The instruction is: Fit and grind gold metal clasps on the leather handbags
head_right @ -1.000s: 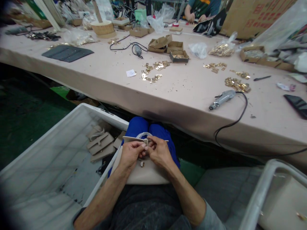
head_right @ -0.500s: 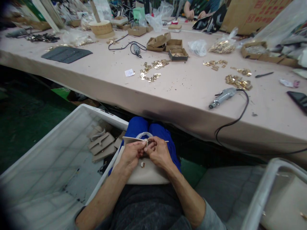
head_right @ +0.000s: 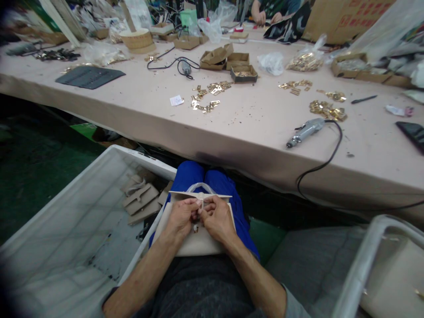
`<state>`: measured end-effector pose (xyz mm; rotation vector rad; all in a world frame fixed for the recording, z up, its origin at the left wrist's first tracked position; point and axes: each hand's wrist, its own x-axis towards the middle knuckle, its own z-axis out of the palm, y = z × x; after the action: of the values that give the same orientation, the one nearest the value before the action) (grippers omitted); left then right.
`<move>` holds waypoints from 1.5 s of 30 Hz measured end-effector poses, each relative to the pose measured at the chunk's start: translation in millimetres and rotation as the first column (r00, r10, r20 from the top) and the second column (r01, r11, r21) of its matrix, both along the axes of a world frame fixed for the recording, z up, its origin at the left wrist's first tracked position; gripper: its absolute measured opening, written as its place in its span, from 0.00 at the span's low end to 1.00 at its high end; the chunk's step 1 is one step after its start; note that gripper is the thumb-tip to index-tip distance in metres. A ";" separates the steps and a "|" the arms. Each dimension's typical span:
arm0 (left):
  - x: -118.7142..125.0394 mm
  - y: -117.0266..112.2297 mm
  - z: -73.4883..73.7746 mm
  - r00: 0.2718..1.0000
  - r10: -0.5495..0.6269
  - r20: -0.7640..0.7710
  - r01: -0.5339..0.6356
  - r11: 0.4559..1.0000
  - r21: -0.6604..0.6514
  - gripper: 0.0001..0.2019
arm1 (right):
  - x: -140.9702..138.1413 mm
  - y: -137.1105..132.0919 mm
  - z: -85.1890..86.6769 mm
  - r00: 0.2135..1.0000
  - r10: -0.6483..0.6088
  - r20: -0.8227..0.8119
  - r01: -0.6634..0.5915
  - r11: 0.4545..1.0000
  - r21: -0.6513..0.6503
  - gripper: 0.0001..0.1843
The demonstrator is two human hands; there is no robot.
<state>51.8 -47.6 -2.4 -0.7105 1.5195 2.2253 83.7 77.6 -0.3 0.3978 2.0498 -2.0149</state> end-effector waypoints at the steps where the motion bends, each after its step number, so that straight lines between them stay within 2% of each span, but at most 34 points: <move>1: 0.1 -0.2 0.2 1.000 0.000 0.001 0.000 1.000 0.001 0.15 | 0.2 0.1 -0.6 1.000 -0.008 0.016 0.009 0.999 -0.033 0.21; 5: -1.3 -0.7 1.7 1.000 -0.005 0.017 0.005 1.000 0.014 0.14 | -1.4 2.3 -3.4 0.997 -0.045 0.056 0.053 0.987 -0.151 0.25; 11: -1.2 -2.9 3.7 0.999 -0.027 0.035 0.025 0.999 0.044 0.13 | -2.2 4.2 -5.5 0.993 -0.073 0.094 0.094 0.968 -0.233 0.27; 19: -1.3 -7.5 -1.3 0.996 -0.056 0.065 0.049 0.994 0.101 0.13 | -3.4 0.4 -5.0 0.994 -0.075 0.080 0.094 0.957 -0.274 0.22; 30: -2.5 -8.0 -6.4 0.995 -0.072 0.066 0.065 0.992 0.109 0.15 | -3.0 0.4 -11.0 0.997 -0.061 0.052 0.071 0.977 -0.203 0.16; 38: -3.2 -9.8 -7.5 0.994 -0.082 0.068 0.072 0.988 0.137 0.13 | -2.3 2.8 -10.7 0.994 -0.059 0.089 0.083 0.949 -0.303 0.20; 45: -4.1 -11.9 -2.7 0.989 -0.104 0.101 0.072 0.958 0.276 0.11 | 1.5 3.3 -7.7 0.995 -0.083 0.046 0.094 0.922 -0.376 0.19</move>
<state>47.7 -59.5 -5.1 -0.6586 1.1388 2.2254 85.2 80.9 -8.0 0.4445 1.5954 -2.3752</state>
